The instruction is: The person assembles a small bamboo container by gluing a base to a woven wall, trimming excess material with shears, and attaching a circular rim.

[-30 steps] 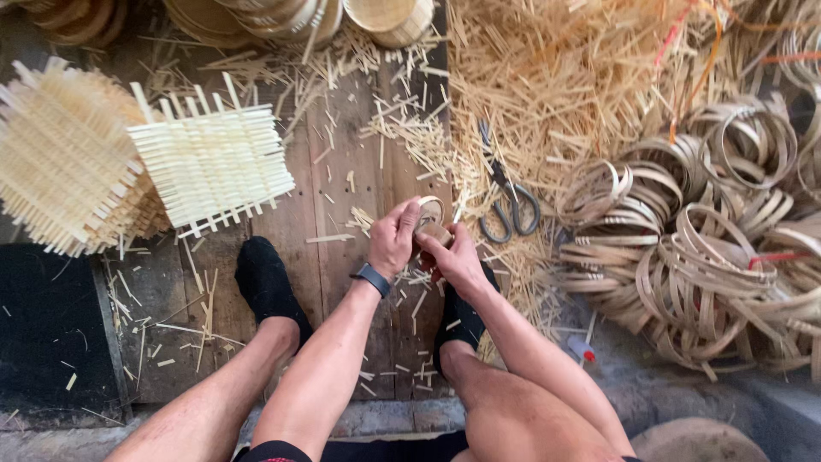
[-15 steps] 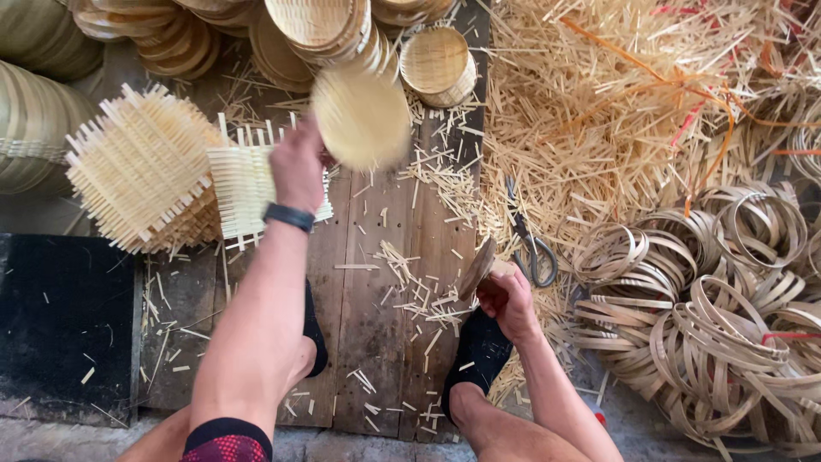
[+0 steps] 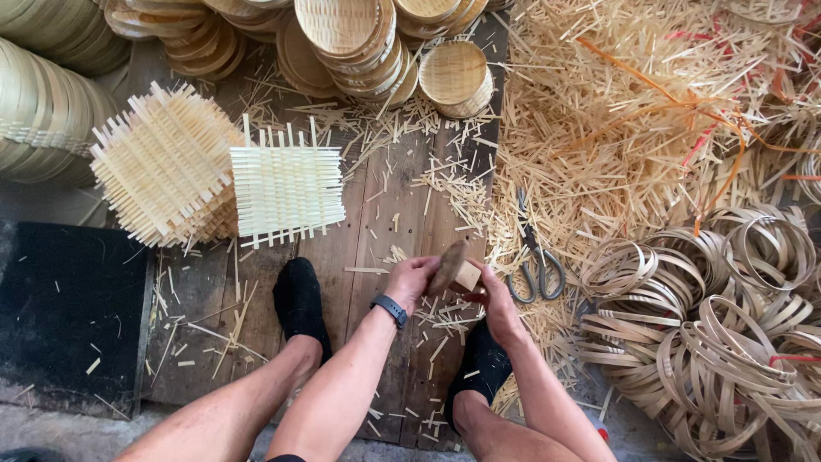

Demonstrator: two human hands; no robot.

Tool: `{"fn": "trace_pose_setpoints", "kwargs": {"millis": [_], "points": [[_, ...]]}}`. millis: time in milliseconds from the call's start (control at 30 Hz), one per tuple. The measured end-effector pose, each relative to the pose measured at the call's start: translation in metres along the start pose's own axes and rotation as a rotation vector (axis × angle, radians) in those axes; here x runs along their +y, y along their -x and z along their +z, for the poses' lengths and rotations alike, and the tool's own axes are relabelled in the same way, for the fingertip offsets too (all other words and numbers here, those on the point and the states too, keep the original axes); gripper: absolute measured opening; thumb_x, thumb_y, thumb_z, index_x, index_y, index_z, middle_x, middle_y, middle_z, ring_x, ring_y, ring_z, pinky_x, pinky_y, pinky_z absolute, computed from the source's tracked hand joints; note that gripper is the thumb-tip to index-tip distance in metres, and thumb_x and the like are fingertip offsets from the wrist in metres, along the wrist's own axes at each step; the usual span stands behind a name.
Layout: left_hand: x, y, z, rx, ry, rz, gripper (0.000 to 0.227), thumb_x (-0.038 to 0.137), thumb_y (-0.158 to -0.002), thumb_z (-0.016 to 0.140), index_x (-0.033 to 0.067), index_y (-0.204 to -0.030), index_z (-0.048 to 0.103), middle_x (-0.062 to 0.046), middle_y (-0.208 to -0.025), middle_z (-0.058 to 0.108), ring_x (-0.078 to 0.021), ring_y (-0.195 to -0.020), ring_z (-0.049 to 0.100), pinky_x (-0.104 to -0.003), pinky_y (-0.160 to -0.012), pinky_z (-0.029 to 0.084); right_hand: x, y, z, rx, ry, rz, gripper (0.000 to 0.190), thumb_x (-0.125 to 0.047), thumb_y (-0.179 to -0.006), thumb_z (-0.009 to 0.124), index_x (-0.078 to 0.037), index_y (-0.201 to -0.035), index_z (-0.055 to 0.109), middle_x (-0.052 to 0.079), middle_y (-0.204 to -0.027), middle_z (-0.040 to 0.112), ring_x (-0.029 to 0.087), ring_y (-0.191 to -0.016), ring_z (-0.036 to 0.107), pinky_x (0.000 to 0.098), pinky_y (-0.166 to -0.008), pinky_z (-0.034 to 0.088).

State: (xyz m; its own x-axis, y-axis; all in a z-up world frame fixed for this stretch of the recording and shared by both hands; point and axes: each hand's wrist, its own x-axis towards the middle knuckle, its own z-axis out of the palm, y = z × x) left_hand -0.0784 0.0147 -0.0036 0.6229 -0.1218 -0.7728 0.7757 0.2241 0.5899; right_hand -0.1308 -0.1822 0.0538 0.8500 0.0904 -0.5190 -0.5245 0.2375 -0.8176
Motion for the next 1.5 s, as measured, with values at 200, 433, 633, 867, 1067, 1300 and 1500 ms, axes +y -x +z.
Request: {"fn": "trace_pose_setpoints", "kwargs": {"millis": [200, 433, 633, 867, 1067, 1300, 1500], "points": [[0.031, 0.022, -0.024, 0.275, -0.541, 0.449, 0.027, 0.021, -0.085, 0.078, 0.0083, -0.109, 0.076, -0.008, -0.096, 0.077, -0.0195, -0.086, 0.069, -0.034, -0.079, 0.058, 0.013, -0.019, 0.0, 0.139, 0.112, 0.01, 0.04, -0.028, -0.098, 0.071, 0.003, -0.124, 0.072, 0.01, -0.101, 0.072, 0.016, -0.083, 0.063, 0.031, -0.074, 0.053], [0.162, 0.071, -0.13, 1.492, -0.974, 0.899, 0.085, 0.025, -0.068, 0.094, 0.0098, -0.133, 0.042, -0.025, -0.136, 0.052, -0.0378, -0.131, 0.043, -0.056, -0.11, 0.026, 0.004, -0.016, 0.021, 0.144, -0.21, 0.116, 0.026, -0.018, -0.096, 0.068, 0.001, -0.114, 0.069, 0.007, -0.1, 0.074, 0.016, -0.084, 0.071, 0.0324, -0.074, 0.06], [0.172, 0.07, -0.164, 1.03, -0.46, 0.665, 0.033, 0.014, -0.088, 0.078, 0.006, -0.119, 0.071, -0.008, -0.106, 0.076, -0.0202, -0.092, 0.072, -0.034, -0.086, 0.056, 0.015, -0.017, 0.01, 0.2, -0.066, 0.127, 0.03, -0.025, -0.095, 0.071, 0.001, -0.111, 0.069, 0.007, -0.093, 0.072, 0.016, -0.076, 0.067, 0.0299, -0.068, 0.056], [0.122, 0.072, -0.113, 0.109, 0.172, 0.402, 0.011, 0.004, -0.091, 0.075, 0.0031, -0.101, 0.07, -0.007, -0.092, 0.075, -0.0167, -0.078, 0.069, -0.031, -0.069, 0.055, 0.003, -0.021, -0.016, 0.224, -0.201, -0.053, 0.051, -0.049, -0.101, 0.062, -0.001, -0.119, 0.071, 0.002, -0.091, 0.068, 0.011, -0.079, 0.061, 0.0275, -0.068, 0.05], [0.031, 0.042, -0.046, 0.065, -0.145, 0.213, 0.014, 0.005, -0.084, 0.08, 0.0029, -0.096, 0.072, -0.005, -0.087, 0.076, -0.0107, -0.076, 0.071, -0.026, -0.072, 0.058, -0.016, -0.022, -0.023, 0.138, -0.193, 0.007, 0.058, -0.048, -0.092, 0.068, -0.001, -0.126, 0.063, 0.01, -0.113, 0.071, 0.017, -0.101, 0.067, 0.0356, -0.09, 0.058], [0.028, 0.03, -0.047, 0.097, -0.322, 0.202, 0.016, 0.007, -0.082, 0.083, -0.0008, -0.091, 0.073, -0.006, -0.082, 0.075, -0.0085, -0.068, 0.067, -0.024, -0.061, 0.055, -0.015, -0.018, -0.03, 0.189, -0.137, 0.108, 0.062, -0.05, -0.09, 0.065, 0.003, -0.122, 0.065, 0.015, -0.11, 0.075, 0.022, -0.099, 0.073, 0.0385, -0.084, 0.065], [0.035, 0.033, -0.044, 0.096, -0.374, 0.178, 0.019, 0.009, -0.081, 0.085, -0.0017, -0.091, 0.073, -0.007, -0.081, 0.074, -0.0095, -0.066, 0.066, -0.025, -0.058, 0.055, -0.021, -0.015, -0.025, 0.254, -0.278, 0.102, 0.06, -0.04, -0.089, 0.076, 0.01, -0.122, 0.066, 0.019, -0.109, 0.075, 0.024, -0.093, 0.075, 0.0407, -0.081, 0.065]]}}
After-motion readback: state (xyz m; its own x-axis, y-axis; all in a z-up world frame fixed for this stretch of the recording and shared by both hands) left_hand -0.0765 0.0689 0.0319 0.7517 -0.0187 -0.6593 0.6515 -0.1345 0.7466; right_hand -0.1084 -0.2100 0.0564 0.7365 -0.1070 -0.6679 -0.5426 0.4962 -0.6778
